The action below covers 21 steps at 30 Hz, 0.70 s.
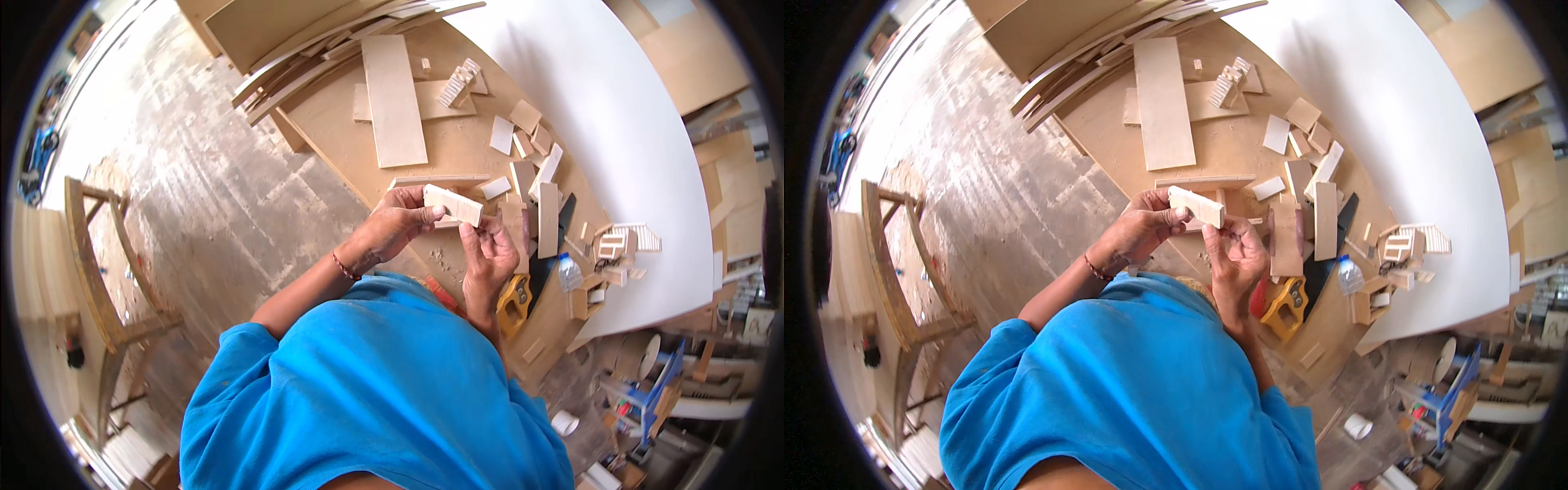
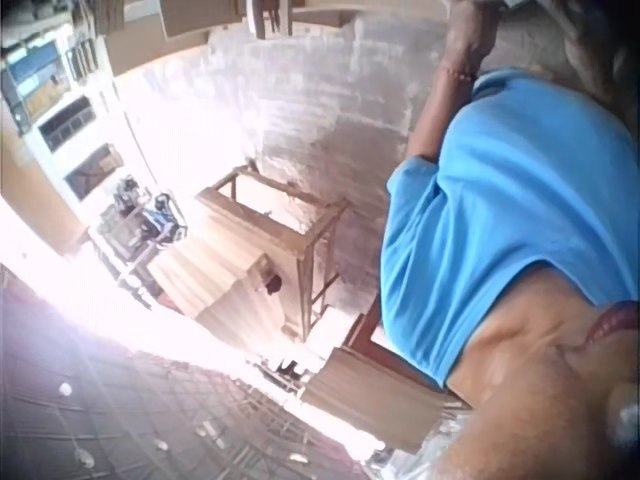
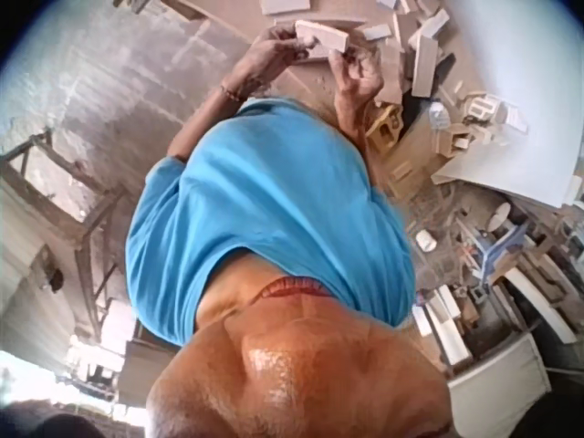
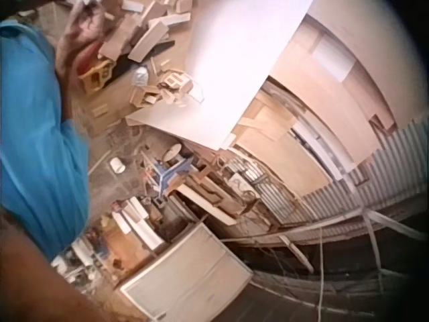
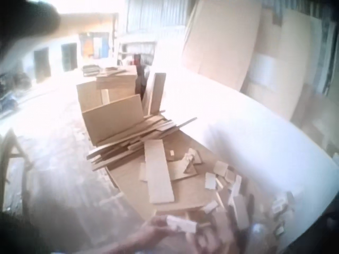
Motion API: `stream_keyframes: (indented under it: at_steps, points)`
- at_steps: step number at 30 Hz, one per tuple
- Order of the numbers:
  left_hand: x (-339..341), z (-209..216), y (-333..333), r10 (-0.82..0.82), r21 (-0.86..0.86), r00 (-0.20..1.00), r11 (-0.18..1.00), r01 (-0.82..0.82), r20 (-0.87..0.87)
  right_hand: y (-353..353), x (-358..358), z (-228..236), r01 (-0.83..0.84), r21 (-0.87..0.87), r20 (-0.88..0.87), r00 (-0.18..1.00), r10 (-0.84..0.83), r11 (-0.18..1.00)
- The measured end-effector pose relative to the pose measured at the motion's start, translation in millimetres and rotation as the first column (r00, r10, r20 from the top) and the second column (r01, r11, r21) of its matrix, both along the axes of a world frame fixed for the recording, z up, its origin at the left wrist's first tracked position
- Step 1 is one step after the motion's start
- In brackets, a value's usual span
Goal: The person sands the edges of a wooden block with a sanding tool and applies glue from a bottle to attach wooden components into a structure.
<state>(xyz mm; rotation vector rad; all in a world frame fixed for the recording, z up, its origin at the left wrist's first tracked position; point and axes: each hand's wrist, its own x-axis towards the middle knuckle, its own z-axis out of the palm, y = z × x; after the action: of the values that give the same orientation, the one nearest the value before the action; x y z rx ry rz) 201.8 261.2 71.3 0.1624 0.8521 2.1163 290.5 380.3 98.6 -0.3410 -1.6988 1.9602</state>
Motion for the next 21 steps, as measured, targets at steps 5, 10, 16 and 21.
stream_keyframes:
  at_steps: [5,10,16,21]
  points:
    - [-29.8,0.1,-12.9,-0.163,-0.048,0.986,0.985,0.165,0.037,-20.1,-18.1,-1.1,0.144,0.020,-0.007,0.990,-0.143,0.989]
    - [-54.9,-3.7,-25.8,-0.052,-0.199,0.952,0.980,-0.010,-0.301,-13.5,-18.6,-12.8,0.296,0.136,0.041,0.952,-0.304,0.945]
    - [-101.7,-33.5,-37.0,-0.080,-0.447,0.838,0.871,-0.204,-0.539,-16.9,-28.1,-36.1,0.223,0.684,0.188,0.866,-0.464,0.695]
    - [-105.9,-56.1,-30.9,-0.283,-0.514,0.810,0.857,-0.026,-0.514,-22.9,-42.4,-50.4,0.093,0.884,0.191,0.823,-0.535,0.459]
